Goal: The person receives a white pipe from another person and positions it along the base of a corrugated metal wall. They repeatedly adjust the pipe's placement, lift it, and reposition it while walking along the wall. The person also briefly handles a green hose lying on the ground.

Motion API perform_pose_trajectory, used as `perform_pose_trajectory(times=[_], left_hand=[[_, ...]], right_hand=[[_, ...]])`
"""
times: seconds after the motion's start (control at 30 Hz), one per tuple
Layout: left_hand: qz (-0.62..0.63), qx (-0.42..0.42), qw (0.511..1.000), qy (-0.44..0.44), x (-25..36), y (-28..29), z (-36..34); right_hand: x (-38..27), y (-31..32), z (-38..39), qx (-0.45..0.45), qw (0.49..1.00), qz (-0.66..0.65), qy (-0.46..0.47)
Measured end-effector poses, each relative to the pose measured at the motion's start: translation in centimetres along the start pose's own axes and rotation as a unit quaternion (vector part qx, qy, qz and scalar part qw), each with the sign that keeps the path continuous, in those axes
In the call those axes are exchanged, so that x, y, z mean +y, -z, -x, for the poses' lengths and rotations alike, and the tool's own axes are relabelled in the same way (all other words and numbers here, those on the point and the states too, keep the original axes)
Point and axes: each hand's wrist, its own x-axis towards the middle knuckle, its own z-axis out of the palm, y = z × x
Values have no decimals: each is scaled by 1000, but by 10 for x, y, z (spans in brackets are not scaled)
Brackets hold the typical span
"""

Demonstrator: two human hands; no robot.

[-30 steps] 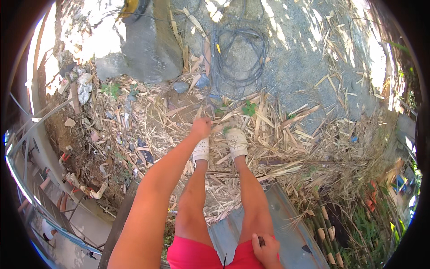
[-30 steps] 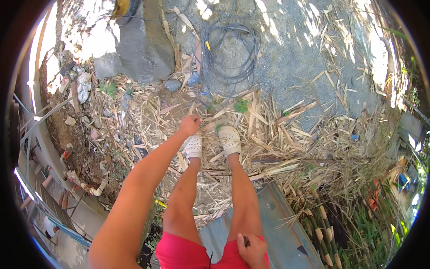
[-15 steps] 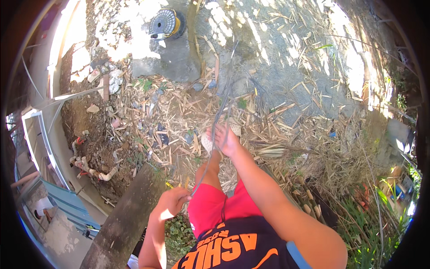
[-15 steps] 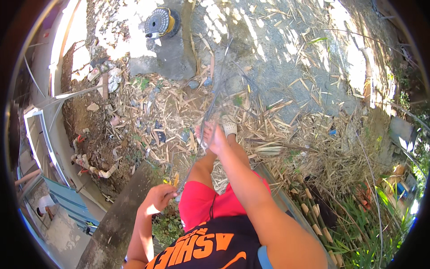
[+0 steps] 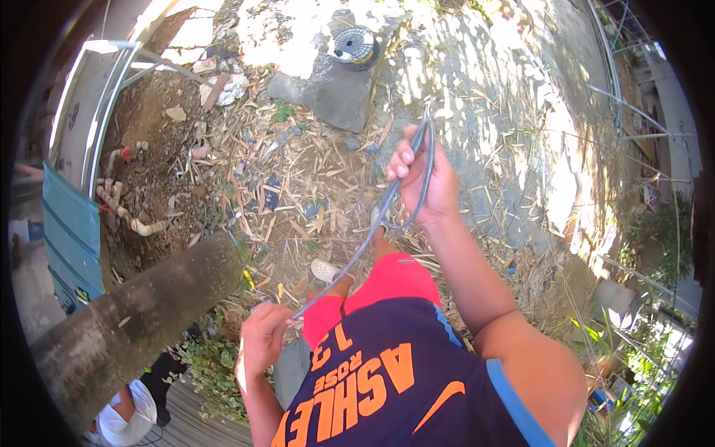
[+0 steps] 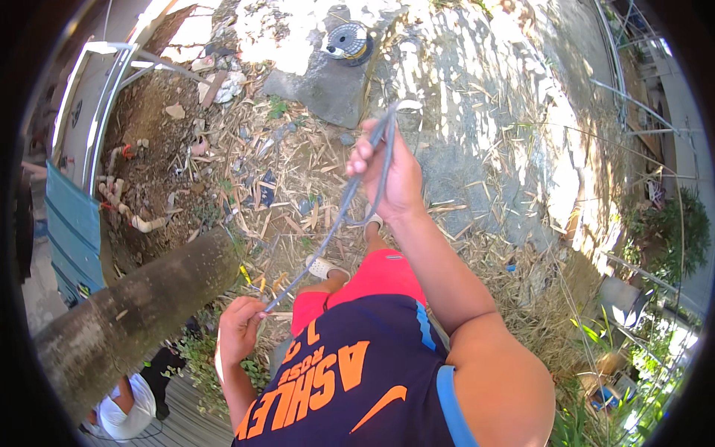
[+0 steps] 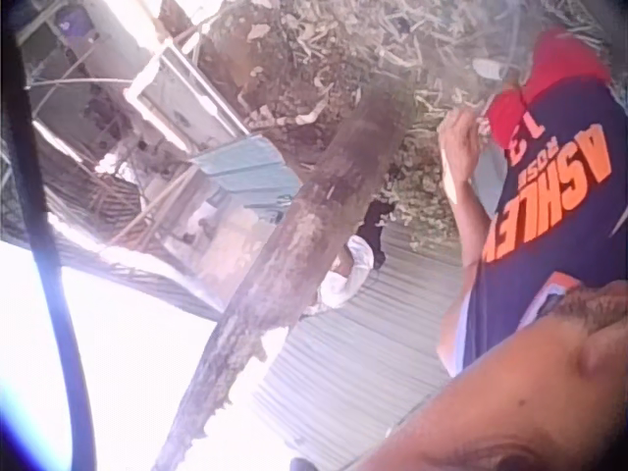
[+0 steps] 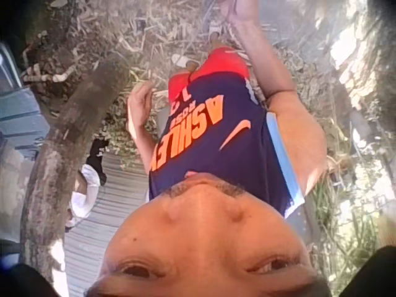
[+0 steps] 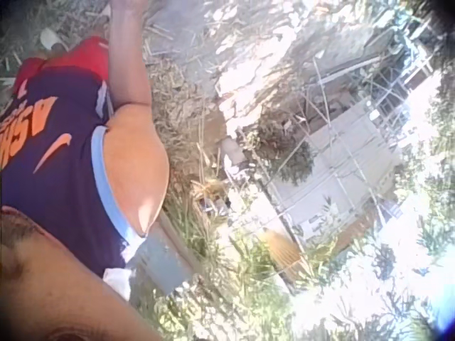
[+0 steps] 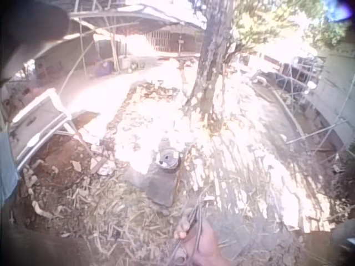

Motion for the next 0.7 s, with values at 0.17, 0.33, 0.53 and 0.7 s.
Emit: perform_pose_trajectory(times=[0.17,0.33,0.53,0.7], left_hand=[[-43,100,989,95,-52,48,122],[-47,190,959,204,-101,71,275],[-32,184,955,229,-77,78,347],[-68,260,923,274,-58,82,370]], right_hand=[[99,-113,56,-137,982,64,-117],[250,-97,110,-63,939,36,-336],[296,-115,131,-22,909,70,-410],[284,-152,136,-144,905,-11,-400]])
